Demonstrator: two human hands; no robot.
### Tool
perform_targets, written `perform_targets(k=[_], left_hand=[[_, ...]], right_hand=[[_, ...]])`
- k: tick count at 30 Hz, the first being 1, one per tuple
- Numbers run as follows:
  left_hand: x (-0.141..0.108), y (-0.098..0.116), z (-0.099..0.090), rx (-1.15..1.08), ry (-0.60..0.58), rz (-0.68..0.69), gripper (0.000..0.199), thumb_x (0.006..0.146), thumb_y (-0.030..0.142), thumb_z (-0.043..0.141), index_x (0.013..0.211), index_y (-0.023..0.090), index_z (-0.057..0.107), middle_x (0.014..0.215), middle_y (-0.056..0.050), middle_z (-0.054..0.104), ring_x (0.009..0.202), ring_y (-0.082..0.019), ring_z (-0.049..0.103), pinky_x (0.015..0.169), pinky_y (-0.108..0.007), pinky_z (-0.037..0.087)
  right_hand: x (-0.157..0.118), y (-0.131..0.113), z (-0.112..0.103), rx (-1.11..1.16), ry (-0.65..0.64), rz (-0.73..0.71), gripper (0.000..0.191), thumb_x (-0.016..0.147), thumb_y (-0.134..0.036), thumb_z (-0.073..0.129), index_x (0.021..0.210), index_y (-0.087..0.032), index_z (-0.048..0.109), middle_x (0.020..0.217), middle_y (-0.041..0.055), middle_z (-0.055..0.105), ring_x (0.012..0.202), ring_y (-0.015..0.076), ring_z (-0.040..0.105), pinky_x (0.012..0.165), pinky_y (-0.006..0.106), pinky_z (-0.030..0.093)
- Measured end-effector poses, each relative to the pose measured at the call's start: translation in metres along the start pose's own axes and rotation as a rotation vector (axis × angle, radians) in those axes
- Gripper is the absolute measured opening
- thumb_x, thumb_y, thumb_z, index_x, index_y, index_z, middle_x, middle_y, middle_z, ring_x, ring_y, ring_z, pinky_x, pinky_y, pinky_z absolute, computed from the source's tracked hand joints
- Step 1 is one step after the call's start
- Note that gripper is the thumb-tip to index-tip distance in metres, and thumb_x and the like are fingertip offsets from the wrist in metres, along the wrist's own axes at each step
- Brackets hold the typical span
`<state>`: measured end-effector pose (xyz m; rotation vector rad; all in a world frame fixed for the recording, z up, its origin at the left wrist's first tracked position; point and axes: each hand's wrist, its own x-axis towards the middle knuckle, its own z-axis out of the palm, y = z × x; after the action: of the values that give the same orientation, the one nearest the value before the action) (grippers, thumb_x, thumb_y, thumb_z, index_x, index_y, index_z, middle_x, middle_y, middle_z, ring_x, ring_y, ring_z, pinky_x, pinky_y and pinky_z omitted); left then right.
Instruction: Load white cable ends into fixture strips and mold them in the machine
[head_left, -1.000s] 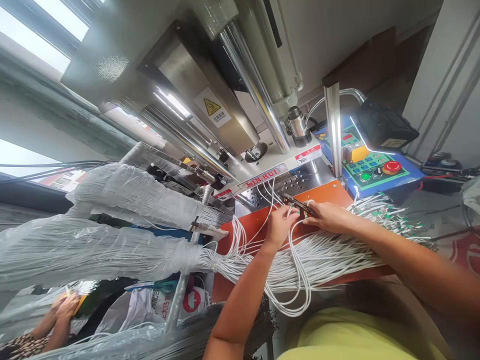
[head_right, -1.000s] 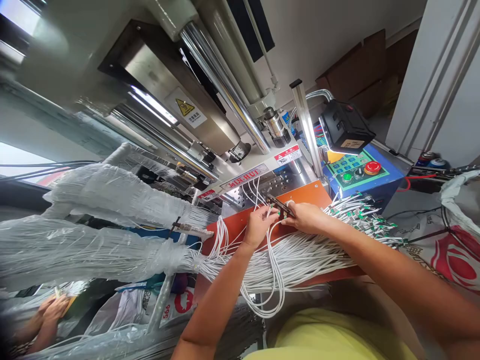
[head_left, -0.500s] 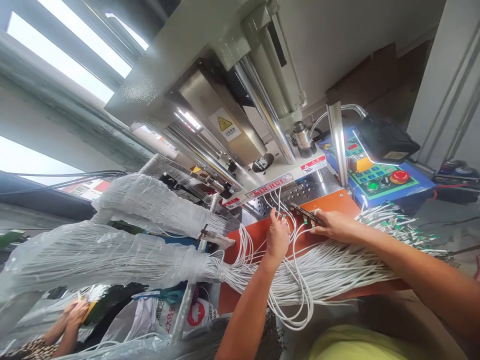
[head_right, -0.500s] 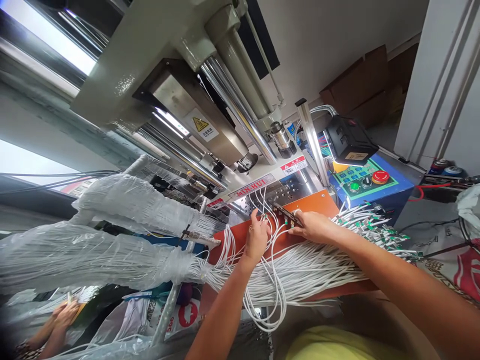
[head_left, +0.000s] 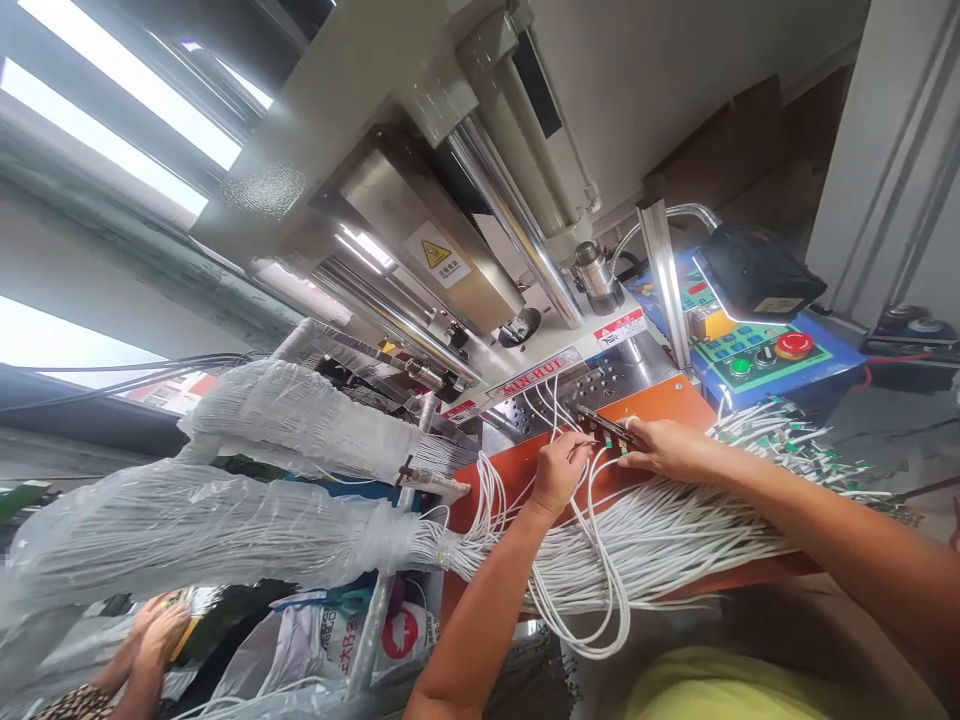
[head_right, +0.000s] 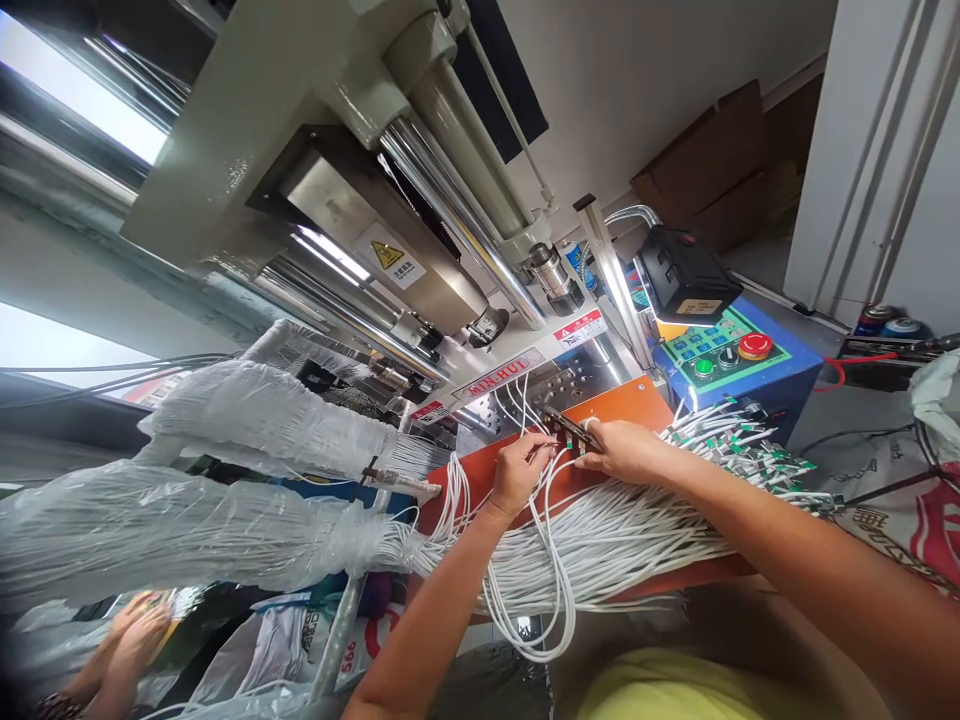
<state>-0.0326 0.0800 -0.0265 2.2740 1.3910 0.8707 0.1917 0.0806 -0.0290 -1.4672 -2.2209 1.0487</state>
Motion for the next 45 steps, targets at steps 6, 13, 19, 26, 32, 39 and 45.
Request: perform_targets(k=[6, 13, 19, 26, 32, 39, 45], left_hand=[[0.001, -0.010, 0.012, 0.008, 0.035, 0.070, 0.022, 0.080, 0.005, 0.059, 0.089, 0.020, 0.071, 0.086, -0.002, 0.074, 0.082, -0.014, 0.069, 0.079, -0.025, 0.055], [0.002, -0.011, 0.018, 0.020, 0.066, 0.042, 0.020, 0.080, 0.006, 0.059, 0.087, 0.021, 0.071, 0.086, -0.002, 0.074, 0.080, -0.014, 0.070, 0.078, -0.026, 0.056], [0.002, -0.010, 0.020, -0.046, 0.088, -0.015, 0.021, 0.080, 0.007, 0.059, 0.088, 0.022, 0.072, 0.086, -0.001, 0.075, 0.081, -0.015, 0.071, 0.079, -0.027, 0.057], [0.008, -0.010, 0.017, -0.131, 0.067, -0.090, 0.021, 0.080, 0.006, 0.061, 0.087, 0.021, 0.074, 0.085, -0.003, 0.075, 0.079, -0.015, 0.070, 0.077, -0.029, 0.057], [0.011, 0.005, -0.011, -0.085, 0.062, -0.063, 0.014, 0.082, 0.021, 0.068, 0.093, 0.023, 0.075, 0.096, -0.004, 0.074, 0.093, -0.019, 0.065, 0.090, -0.036, 0.052], [0.010, 0.000, -0.017, -0.627, 0.096, -0.430, 0.031, 0.086, 0.035, 0.061, 0.106, 0.014, 0.071, 0.090, -0.009, 0.075, 0.063, -0.011, 0.064, 0.058, -0.022, 0.053], [0.015, -0.020, -0.011, -0.364, 0.096, -0.293, 0.009, 0.076, 0.022, 0.069, 0.081, 0.016, 0.074, 0.082, -0.006, 0.075, 0.076, -0.016, 0.069, 0.074, -0.029, 0.057]], right_hand=[[0.002, 0.002, 0.000, -0.004, -0.004, -0.014, 0.030, 0.084, -0.052, 0.054, 0.087, -0.024, 0.045, 0.080, 0.0038, 0.063, 0.070, 0.0196, 0.059, 0.058, 0.026, 0.035], [0.004, 0.005, 0.000, 0.022, -0.028, -0.012, 0.033, 0.084, -0.055, 0.054, 0.092, -0.024, 0.048, 0.083, 0.0045, 0.064, 0.075, 0.0206, 0.061, 0.061, 0.027, 0.036], [0.002, 0.002, -0.001, -0.003, -0.009, -0.020, 0.033, 0.085, -0.055, 0.053, 0.088, -0.024, 0.046, 0.079, 0.0038, 0.063, 0.071, 0.0199, 0.059, 0.057, 0.026, 0.034], [0.001, 0.001, 0.001, -0.006, 0.012, -0.017, 0.030, 0.085, -0.052, 0.054, 0.089, -0.023, 0.046, 0.080, 0.0040, 0.063, 0.071, 0.0191, 0.059, 0.057, 0.026, 0.034], [0.001, 0.001, -0.002, 0.058, 0.000, -0.016, 0.032, 0.083, -0.053, 0.057, 0.092, -0.023, 0.051, 0.084, 0.0043, 0.065, 0.076, 0.0197, 0.060, 0.063, 0.026, 0.038], [-0.001, -0.001, -0.006, 0.068, -0.006, -0.013, 0.034, 0.082, -0.055, 0.056, 0.089, -0.023, 0.052, 0.081, 0.0041, 0.064, 0.073, 0.0196, 0.059, 0.061, 0.027, 0.038], [0.001, 0.004, -0.003, 0.075, 0.001, -0.018, 0.034, 0.082, -0.055, 0.056, 0.092, -0.023, 0.052, 0.081, 0.0036, 0.063, 0.073, 0.0199, 0.058, 0.061, 0.027, 0.038]])
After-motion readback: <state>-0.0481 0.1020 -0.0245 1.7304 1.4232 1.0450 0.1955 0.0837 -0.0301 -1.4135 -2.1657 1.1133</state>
